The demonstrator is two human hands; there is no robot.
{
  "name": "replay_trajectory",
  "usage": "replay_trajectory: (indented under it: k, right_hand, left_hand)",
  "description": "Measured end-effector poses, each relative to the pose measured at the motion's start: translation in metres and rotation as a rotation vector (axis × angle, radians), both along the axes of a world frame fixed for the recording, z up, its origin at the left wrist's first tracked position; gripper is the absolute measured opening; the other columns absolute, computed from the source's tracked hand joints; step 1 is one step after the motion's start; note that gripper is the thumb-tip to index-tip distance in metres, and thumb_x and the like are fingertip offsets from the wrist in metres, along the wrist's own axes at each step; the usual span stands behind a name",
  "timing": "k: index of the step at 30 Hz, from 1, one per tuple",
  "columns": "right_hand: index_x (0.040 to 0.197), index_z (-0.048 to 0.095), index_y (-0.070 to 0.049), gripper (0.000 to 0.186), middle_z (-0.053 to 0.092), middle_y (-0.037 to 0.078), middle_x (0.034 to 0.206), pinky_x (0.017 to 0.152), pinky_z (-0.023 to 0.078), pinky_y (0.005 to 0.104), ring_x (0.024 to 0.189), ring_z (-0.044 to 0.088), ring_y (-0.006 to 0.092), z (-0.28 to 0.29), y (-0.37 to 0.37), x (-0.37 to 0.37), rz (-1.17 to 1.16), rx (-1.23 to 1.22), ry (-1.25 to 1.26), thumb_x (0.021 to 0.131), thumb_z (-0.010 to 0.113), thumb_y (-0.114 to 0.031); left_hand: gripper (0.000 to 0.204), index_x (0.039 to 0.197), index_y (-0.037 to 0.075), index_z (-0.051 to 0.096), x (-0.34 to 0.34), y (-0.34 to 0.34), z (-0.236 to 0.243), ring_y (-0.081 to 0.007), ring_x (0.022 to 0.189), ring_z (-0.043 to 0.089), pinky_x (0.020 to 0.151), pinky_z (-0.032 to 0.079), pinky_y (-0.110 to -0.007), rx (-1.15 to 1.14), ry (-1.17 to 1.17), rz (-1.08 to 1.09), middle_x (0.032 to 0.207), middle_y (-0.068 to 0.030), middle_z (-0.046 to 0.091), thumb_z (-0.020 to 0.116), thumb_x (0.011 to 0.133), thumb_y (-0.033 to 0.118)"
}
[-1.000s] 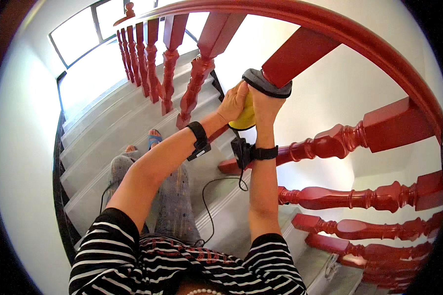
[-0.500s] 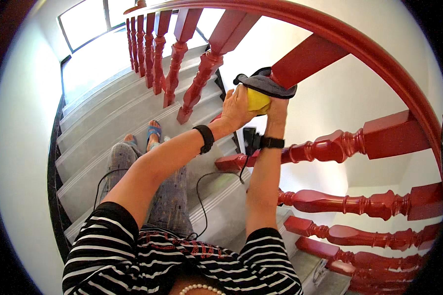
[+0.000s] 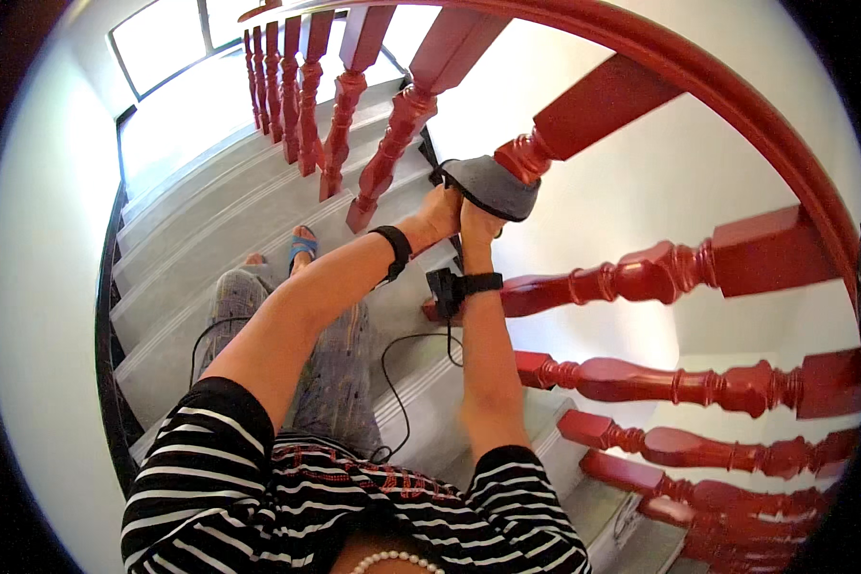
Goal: The person wipes the wooden bannister of a staircase using a grey cloth and then a yellow cloth, cleaning both the top rail and the individual spindles while sitting on the stairs.
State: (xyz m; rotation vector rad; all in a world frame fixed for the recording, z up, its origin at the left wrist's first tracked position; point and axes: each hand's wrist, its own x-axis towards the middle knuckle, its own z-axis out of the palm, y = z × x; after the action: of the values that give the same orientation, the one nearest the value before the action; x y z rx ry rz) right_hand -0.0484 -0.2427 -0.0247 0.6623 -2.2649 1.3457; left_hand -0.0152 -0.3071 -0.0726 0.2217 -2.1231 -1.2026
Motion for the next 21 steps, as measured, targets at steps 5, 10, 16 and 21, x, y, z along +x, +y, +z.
replay_trajectory:
  k: [5,10,16,21]
  right_hand:
    - [0.118,0.053,-0.004,0.053,0.055,0.014,0.116,0.098,0.035,0.039,0.112,0.049,0.0293,0.019,0.033,-0.006,0.262,-0.075,-0.062,0.074,0.071,-0.029]
    - [0.111,0.047,0.004,0.054,0.058,0.009,0.1,0.092,0.04,0.0324,0.094,0.055,0.0179,0.077,0.059,0.022,0.305,-0.333,-0.097,0.068,0.077,-0.011]
    - [0.108,0.051,0.004,0.054,0.06,0.006,0.097,0.082,0.046,0.0259,0.087,0.057,0.0142,0.146,0.09,0.049,0.387,-0.137,-0.304,0.063,0.079,-0.007]
    - [0.115,0.05,0.002,0.057,0.062,0.006,0.099,0.083,0.048,0.0299,0.087,0.06,0.0199,0.155,0.113,0.06,0.633,-0.337,-0.438,0.065,0.076,-0.002]
  left_hand:
    - [0.047,0.101,-0.002,0.058,0.024,-0.004,0.054,-0.0362,0.096,0.057,0.082,0.047,-0.04,-0.393,-0.349,-0.093,0.097,-0.0219,0.061,0.071,0.064,0.025]
    - [0.039,0.106,-0.002,0.053,0.038,-0.025,0.095,-0.0247,0.098,0.056,0.083,0.044,-0.036,0.224,0.18,-0.1,0.101,-0.0178,0.059,0.064,0.071,0.012]
    - [0.031,0.101,0.0,0.053,0.062,-0.011,0.146,-0.0213,0.093,0.056,0.08,0.045,-0.034,0.276,0.162,-0.275,0.094,-0.0119,0.059,0.062,0.072,0.007]
    - [0.015,0.087,0.002,0.059,0.086,-0.004,0.185,-0.0119,0.064,0.052,0.061,0.045,-0.026,0.509,0.219,-0.338,0.07,-0.0018,0.056,0.054,0.074,0.001]
